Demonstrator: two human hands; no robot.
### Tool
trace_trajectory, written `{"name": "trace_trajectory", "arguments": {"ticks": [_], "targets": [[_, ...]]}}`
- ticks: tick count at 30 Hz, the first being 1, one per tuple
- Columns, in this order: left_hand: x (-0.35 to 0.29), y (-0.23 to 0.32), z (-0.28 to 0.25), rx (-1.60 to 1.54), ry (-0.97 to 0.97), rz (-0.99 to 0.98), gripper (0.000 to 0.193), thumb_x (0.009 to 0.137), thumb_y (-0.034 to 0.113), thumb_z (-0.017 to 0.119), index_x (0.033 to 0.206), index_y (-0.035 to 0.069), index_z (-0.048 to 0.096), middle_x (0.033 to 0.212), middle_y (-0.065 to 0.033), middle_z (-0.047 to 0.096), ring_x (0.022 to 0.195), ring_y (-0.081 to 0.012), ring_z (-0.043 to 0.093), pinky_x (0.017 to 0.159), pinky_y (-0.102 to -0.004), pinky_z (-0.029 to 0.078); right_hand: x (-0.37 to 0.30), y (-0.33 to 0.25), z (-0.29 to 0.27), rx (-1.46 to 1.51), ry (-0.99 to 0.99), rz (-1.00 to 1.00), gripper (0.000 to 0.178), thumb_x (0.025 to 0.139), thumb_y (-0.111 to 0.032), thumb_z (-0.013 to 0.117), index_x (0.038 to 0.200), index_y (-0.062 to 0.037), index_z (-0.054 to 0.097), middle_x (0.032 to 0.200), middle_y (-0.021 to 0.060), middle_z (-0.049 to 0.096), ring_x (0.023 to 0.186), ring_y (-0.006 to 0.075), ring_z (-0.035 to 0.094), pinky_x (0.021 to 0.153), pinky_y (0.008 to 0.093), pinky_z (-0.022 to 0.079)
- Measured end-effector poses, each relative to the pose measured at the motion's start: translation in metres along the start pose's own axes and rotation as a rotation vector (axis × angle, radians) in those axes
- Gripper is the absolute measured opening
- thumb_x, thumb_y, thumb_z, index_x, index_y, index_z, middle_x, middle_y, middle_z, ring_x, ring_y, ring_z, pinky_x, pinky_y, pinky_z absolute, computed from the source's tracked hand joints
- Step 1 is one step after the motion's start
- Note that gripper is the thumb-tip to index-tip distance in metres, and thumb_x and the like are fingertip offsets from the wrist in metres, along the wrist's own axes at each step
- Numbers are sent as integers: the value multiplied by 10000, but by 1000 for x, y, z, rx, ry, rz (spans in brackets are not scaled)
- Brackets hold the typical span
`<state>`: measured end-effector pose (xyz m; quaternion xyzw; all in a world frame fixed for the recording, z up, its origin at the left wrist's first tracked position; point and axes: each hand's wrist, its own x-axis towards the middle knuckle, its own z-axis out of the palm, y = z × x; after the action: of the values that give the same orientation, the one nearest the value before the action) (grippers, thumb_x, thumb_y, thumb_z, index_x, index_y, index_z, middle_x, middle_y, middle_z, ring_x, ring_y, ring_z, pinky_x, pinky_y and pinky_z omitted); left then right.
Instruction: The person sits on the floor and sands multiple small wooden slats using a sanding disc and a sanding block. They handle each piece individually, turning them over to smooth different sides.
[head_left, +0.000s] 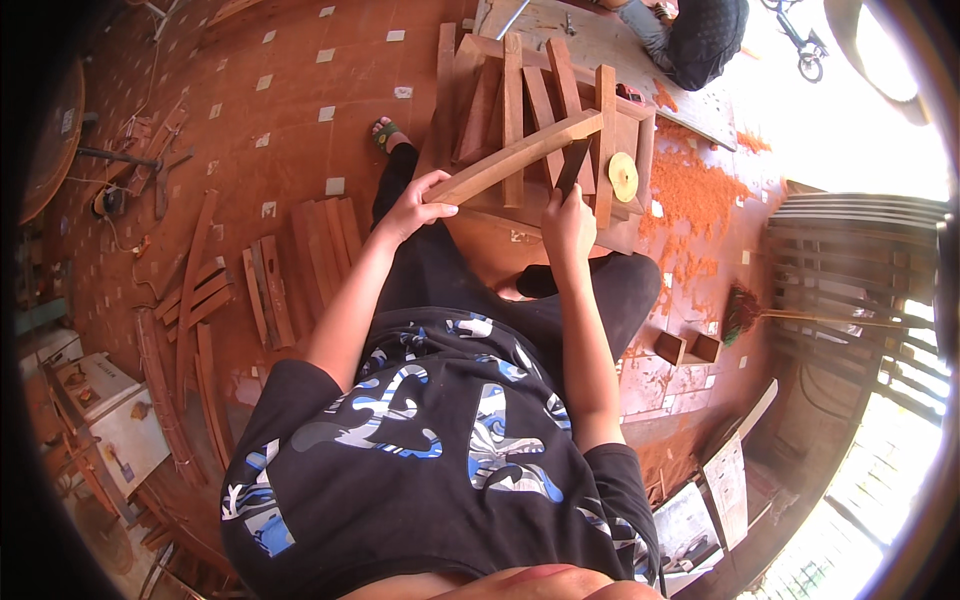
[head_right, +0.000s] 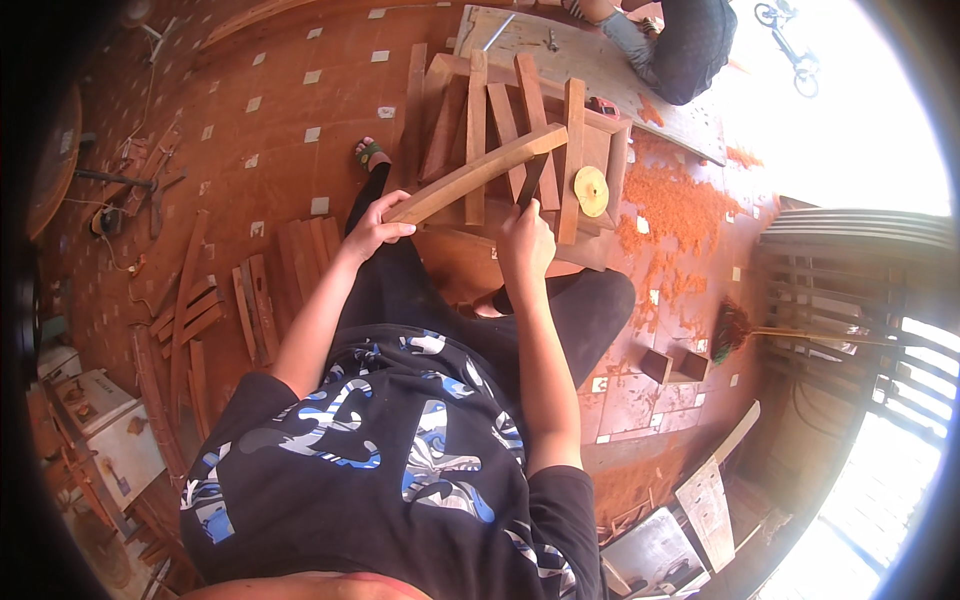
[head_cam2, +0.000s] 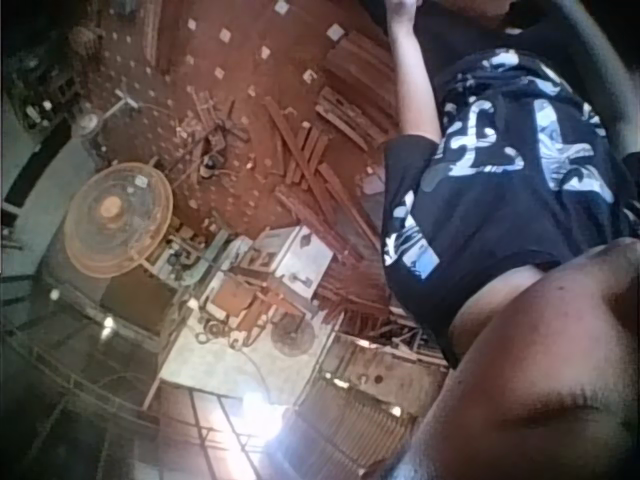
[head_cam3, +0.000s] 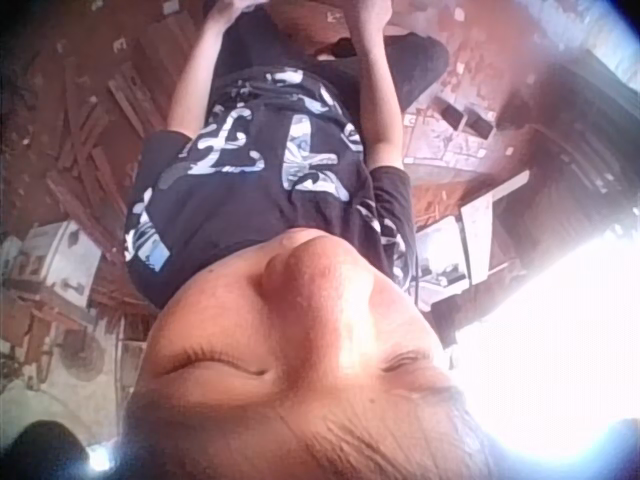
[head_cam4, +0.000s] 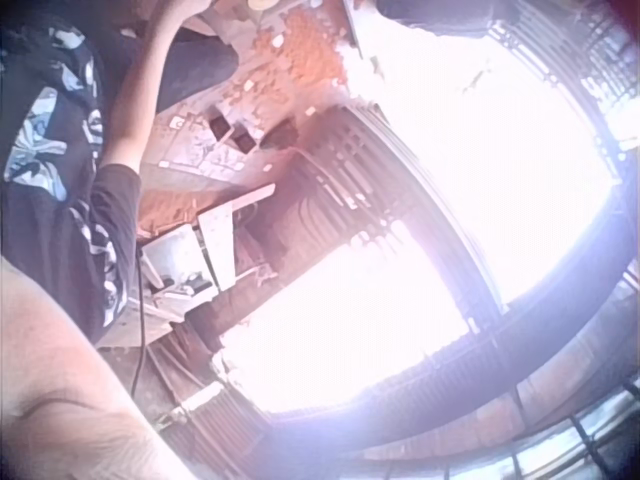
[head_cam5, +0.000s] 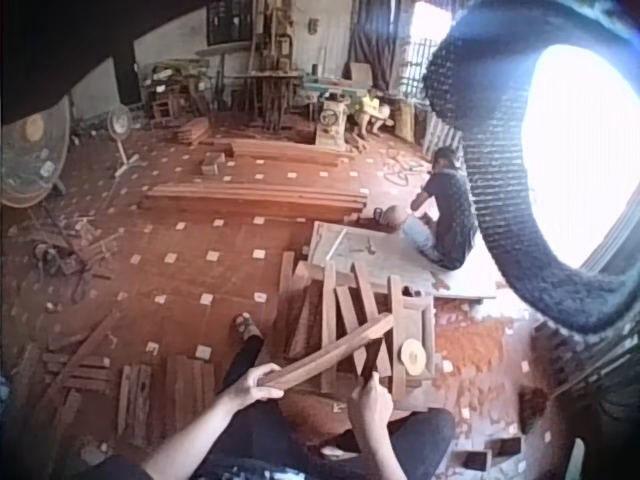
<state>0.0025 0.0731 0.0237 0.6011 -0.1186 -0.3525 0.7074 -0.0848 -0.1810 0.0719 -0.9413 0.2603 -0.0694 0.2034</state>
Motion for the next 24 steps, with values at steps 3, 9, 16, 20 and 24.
{"name": "trace_trajectory", "arguments": {"ticks": [3, 9, 16, 20, 24], "targets": [[0, 0, 1, 19, 52, 27, 349, 845, 103, 768, 1145, 98, 589, 833, 61, 508, 628, 3, 390, 508, -187, 265, -6, -6, 4, 20, -29, -32, 251, 1007, -233, 522, 1068, 3, 585, 783, 256, 704, 745, 448, 701, 672, 549, 556], [1, 1, 4, 154, 147, 146, 350, 857, 80, 782, 1164, 80, 615, 945, 38, 596, 758, -31, 531, 587, -193, 408, -30, -38, 13, 139, -87, -331, 207, 1008, -230, 527, 1087, -46, 581, 719, 236, 683, 685, 440, 686, 625, 563, 543], [10, -22, -6, 273, 266, 204, 435, 823, 57, 812, 1196, 59, 588, 1047, -4, 612, 936, -96, 586, 831, -260, 497, -51, -70, 7, 180, -383, -425, 217, 962, -273, 615, 1036, -69, 616, 764, 231, 697, 749, 438, 700, 679, 552, 563], [12, -21, -5, 324, 274, 216, 409, 807, 29, 799, 1155, 39, 584, 1079, -36, 625, 1022, -138, 596, 930, -299, 483, -12, -26, 6, 192, -175, -212, 284, 928, -364, 671, 958, -82, 669, 812, 219, 718, 788, 448, 705, 707, 545, 570], [10, -17, -3, 378, 280, 262, 366, 814, 11, 773, 1122, 40, 577, 1065, -46, 632, 1048, -152, 605, 948, -306, 474, 17, 17, -8, 3, 179, 29, 259, 934, -314, 647, 884, -60, 638, 762, 218, 708, 745, 430, 709, 673, 541, 566]]}}
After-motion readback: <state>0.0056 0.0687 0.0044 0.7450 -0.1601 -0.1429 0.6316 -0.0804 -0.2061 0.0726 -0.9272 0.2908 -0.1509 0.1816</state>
